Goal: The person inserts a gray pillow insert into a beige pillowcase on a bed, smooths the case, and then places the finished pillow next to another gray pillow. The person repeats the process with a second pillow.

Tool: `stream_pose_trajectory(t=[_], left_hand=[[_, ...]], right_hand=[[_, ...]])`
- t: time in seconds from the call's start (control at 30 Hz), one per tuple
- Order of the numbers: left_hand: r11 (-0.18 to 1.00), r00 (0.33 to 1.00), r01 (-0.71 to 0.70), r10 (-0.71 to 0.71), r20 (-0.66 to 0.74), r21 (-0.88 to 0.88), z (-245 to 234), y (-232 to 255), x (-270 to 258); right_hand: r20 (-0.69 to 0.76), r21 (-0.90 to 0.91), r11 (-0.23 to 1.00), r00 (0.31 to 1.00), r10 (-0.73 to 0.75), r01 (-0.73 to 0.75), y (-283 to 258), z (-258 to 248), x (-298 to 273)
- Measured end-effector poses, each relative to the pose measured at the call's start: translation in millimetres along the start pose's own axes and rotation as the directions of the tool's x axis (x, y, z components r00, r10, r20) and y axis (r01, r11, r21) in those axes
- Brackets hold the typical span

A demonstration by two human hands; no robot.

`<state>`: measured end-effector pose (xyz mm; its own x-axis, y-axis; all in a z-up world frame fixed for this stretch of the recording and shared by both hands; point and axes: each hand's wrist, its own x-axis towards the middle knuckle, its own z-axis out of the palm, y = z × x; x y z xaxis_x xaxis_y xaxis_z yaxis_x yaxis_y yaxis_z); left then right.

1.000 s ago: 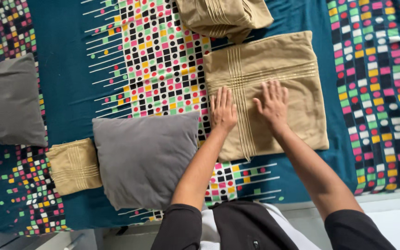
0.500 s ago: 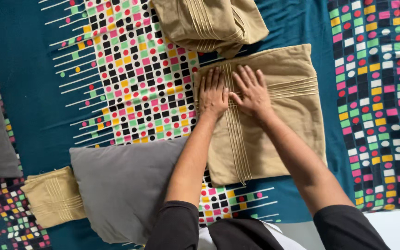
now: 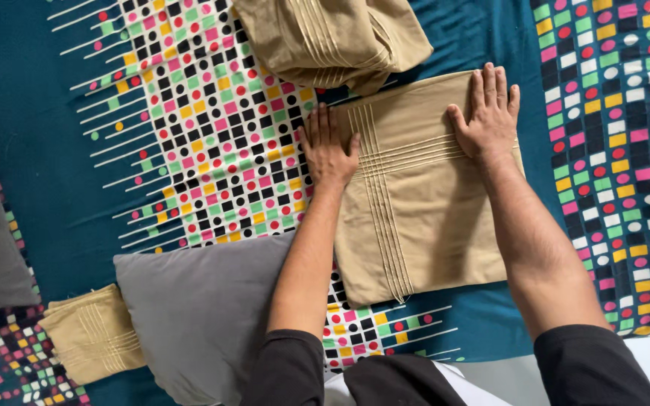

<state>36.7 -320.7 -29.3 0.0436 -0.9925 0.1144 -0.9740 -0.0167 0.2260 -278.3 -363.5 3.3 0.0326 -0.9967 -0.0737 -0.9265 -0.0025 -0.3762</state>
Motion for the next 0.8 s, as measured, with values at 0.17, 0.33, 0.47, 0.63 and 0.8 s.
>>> stream_pose_trajectory(t=[0.17,0.33,0.47,0.63,0.8], left_hand=[[0.999,1.0,0.02,-0.02,-0.001,0.031,-2,-4,-11],[0.995,0.996,0.042,-0.049,0.074,0.095,-11,-1,-50],[0.997,0.994,0.041,-0.048,0.096,0.072,-27,6,-106],[0.999,0.996,-0.022,0.02,0.088,0.025,-45,17,-189],[0.995,0.991,-0.072,0.079,0.108,-0.064,-57,20,-270]], right_hand=[[-0.042,-0.006,0.999,0.998,0.042,-0.042,-3,2,-14],[-0.071,-0.01,0.999,0.997,0.036,-0.036,11,10,-54],[-0.086,-0.033,0.999,0.996,-0.019,0.016,21,12,-101],[-0.086,-0.032,0.999,0.996,-0.036,0.033,29,13,-179],[-0.097,-0.067,0.995,0.992,-0.078,0.072,33,14,-255]])
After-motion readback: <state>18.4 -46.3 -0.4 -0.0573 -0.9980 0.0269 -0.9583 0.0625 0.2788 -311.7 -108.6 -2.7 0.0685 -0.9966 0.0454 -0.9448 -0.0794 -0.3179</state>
